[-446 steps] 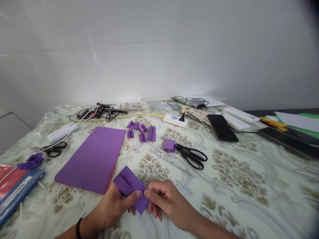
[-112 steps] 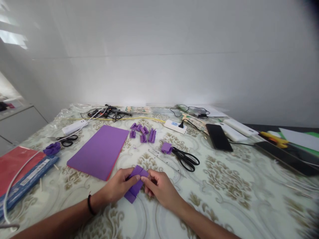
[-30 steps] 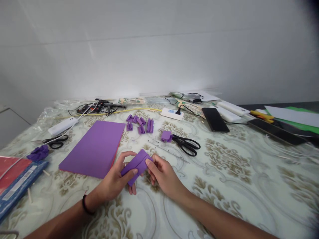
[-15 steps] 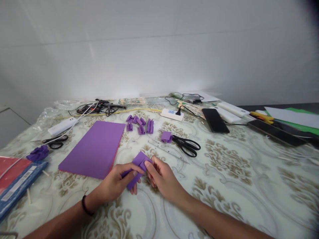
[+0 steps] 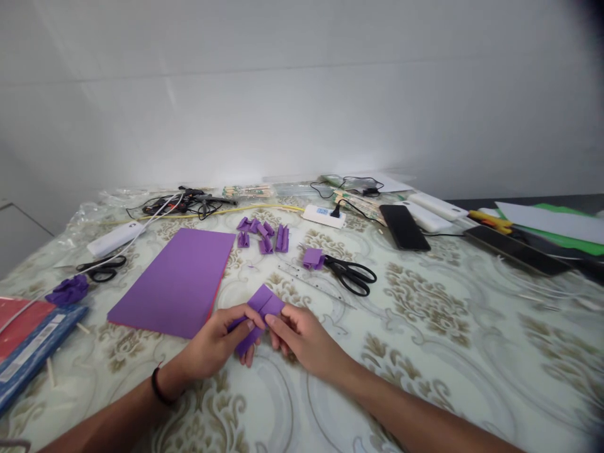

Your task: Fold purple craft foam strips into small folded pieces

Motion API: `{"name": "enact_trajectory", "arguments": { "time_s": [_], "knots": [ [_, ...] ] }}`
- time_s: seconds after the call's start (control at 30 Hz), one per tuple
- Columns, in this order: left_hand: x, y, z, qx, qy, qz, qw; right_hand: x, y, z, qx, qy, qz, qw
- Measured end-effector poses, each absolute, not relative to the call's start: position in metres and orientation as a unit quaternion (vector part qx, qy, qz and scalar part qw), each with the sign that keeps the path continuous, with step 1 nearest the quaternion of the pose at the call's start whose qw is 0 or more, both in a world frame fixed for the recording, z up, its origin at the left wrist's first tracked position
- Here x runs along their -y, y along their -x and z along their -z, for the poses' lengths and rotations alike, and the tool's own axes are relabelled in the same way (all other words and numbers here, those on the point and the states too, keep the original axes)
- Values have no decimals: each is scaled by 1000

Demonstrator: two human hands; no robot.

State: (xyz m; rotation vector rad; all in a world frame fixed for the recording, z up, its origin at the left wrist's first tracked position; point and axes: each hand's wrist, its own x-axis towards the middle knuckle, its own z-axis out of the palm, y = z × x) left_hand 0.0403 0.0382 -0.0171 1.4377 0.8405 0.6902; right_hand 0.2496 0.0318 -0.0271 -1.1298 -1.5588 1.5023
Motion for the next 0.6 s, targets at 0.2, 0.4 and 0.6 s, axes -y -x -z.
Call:
{"name": "enact_trajectory", "arguments": {
  "time_s": [0.2, 0.4, 0.6],
  "knots": [
    [-39, -42, 17, -374, -640, -290, 606, -30, -246, 27, 587, 468, -562, 347],
    [-37, -44, 17, -385, -643, -301, 590, -31, -247, 32, 590, 473, -548, 358],
    [-37, -43, 21, -379, -613, -296, 626, -33, -248, 30, 578, 450, -578, 360]
  ]
}}
